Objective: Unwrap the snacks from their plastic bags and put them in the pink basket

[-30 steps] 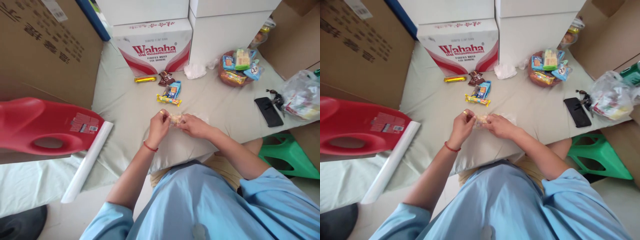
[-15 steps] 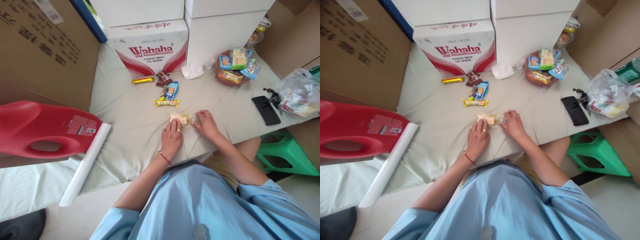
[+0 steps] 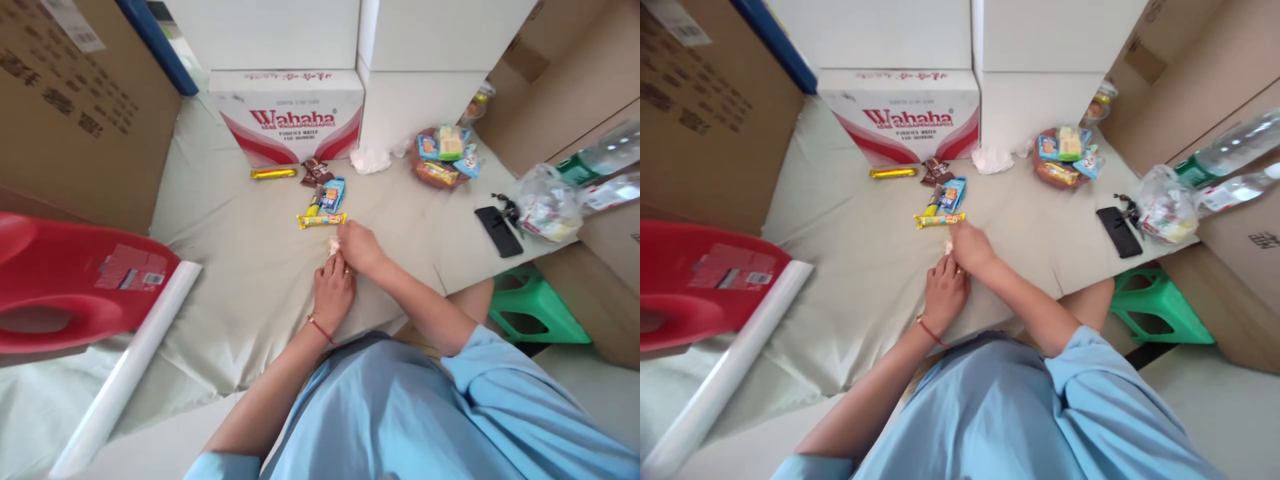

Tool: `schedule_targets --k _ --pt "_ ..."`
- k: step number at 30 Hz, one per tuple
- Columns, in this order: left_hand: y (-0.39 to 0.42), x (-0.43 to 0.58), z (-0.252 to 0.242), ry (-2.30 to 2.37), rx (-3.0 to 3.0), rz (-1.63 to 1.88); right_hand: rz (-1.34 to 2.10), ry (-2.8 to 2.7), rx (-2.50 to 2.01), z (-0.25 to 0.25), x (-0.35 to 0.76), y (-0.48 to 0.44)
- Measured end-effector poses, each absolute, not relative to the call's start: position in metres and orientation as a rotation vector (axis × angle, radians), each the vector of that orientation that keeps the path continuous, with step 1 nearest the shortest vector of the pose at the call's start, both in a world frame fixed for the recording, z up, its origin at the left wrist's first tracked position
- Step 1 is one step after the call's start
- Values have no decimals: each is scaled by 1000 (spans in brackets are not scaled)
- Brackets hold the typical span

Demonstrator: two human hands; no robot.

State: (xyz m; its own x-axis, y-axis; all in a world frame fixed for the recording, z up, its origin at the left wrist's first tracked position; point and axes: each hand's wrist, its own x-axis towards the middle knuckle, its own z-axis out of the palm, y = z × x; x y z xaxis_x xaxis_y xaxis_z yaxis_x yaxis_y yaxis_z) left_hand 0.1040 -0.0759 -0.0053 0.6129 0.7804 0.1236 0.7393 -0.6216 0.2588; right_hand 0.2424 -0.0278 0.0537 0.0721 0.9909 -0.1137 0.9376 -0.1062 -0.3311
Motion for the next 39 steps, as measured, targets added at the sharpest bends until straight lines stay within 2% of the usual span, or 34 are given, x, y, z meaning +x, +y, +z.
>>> schedule_targets --k 3,6,11,15,18,21,24,27,30,35,39 --pt "-73 86 -3 1136 2538 499 454 -2063 -2202 47 223 -18" --pt "-71 58 2 984 2332 623 282 -2166 -2101 42 219 -31" --pt "-58 26 15 1430 1826 912 242 -2246 -2001 36 222 -53" --pt "-44 35 22 1405 1718 942 378 -1981 -1950 41 249 -59" --pt "-40 62 21 1211 1616 934 656 -1564 -1750 49 284 -71" --pt "-40 102 17 900 1507 766 1032 -1128 -1474 48 309 -87" --pt "-45 144 12 788 1533 631 1107 -800 -1322 34 312 -105" --pt "-50 174 4 822 1646 646 929 -679 -1338 18 314 -118" --pt "-54 187 -8 705 1769 626 641 -692 -1518 25 360 -117" --pt "-54 185 -21 543 2023 527 -78 -688 -1838 91 550 -63" --pt "-56 185 -20 492 2205 451 -316 -783 -2298 125 665 10"
